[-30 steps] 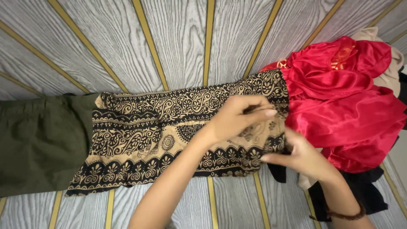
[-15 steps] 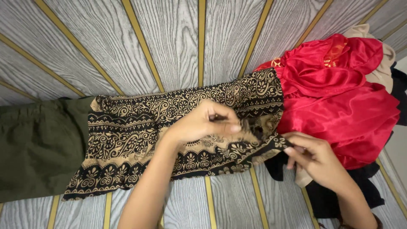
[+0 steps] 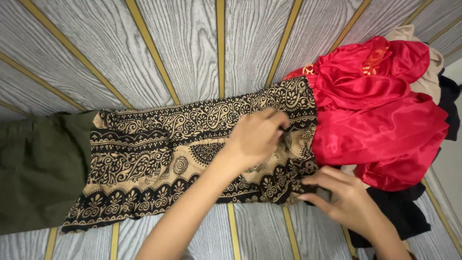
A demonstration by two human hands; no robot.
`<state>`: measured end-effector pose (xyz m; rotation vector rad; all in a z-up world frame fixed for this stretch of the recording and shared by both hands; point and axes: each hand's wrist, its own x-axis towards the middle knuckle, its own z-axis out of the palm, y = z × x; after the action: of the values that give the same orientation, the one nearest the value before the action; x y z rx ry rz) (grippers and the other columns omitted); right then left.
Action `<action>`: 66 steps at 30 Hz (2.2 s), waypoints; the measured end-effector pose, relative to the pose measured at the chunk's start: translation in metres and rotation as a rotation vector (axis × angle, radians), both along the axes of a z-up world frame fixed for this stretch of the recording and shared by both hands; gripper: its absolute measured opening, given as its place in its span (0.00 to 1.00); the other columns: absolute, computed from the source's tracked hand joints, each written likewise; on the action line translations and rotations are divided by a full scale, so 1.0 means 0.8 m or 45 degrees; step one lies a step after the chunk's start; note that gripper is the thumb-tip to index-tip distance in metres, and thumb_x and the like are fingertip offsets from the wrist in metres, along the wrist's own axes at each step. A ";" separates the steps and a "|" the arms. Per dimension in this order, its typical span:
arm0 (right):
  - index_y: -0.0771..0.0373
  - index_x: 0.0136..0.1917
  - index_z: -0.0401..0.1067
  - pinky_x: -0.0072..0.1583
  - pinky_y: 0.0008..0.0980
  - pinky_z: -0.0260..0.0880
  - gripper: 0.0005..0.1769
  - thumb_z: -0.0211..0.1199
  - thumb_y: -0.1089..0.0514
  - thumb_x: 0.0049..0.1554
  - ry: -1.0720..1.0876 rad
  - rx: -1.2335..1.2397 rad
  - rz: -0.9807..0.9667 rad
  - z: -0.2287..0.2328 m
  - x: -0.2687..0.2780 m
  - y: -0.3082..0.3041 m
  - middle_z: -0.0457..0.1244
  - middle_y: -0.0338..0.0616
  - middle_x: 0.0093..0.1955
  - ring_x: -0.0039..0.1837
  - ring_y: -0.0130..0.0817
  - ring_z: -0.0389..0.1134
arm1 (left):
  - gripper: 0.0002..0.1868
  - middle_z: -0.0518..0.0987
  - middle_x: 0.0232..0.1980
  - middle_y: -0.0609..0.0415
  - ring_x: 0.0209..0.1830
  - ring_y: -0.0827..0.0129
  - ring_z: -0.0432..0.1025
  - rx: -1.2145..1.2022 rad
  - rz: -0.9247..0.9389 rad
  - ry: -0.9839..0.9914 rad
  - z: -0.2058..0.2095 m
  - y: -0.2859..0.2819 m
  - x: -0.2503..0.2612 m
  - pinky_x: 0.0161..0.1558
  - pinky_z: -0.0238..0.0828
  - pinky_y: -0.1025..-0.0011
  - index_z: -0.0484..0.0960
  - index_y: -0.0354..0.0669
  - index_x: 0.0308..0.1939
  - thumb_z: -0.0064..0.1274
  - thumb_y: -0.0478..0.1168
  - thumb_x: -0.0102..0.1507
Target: Folding a patterned piece of clothing on a flat surface.
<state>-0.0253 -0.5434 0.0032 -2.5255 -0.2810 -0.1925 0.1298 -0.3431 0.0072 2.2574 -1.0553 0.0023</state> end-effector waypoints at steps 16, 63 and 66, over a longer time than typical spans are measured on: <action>0.60 0.49 0.79 0.47 0.36 0.74 0.14 0.66 0.63 0.48 -0.150 -0.318 0.073 0.005 -0.036 -0.017 0.70 0.41 0.39 0.42 0.40 0.73 | 0.07 0.78 0.54 0.45 0.54 0.52 0.75 -0.122 -0.360 -0.548 -0.019 -0.082 -0.007 0.53 0.71 0.56 0.82 0.45 0.38 0.55 0.34 0.56; 0.64 0.52 0.74 0.52 0.32 0.74 0.20 0.71 0.67 0.45 -0.009 0.107 -0.236 -0.001 0.005 -0.018 0.67 0.43 0.51 0.50 0.34 0.74 | 0.10 0.84 0.37 0.55 0.37 0.65 0.79 -0.159 -0.780 0.568 0.016 -0.004 -0.047 0.41 0.75 0.65 0.81 0.40 0.38 0.63 0.38 0.55; 0.63 0.53 0.74 0.51 0.32 0.73 0.20 0.70 0.68 0.46 -0.063 0.096 -0.341 -0.012 0.005 -0.017 0.67 0.44 0.49 0.48 0.34 0.74 | 0.10 0.85 0.37 0.55 0.38 0.66 0.80 -0.121 -0.827 0.614 0.012 -0.003 -0.049 0.42 0.76 0.65 0.82 0.41 0.39 0.63 0.38 0.55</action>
<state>-0.0215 -0.5574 -0.0061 -2.4785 0.0466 -0.3640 0.0909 -0.3451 0.0171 1.6164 -1.4108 -0.7063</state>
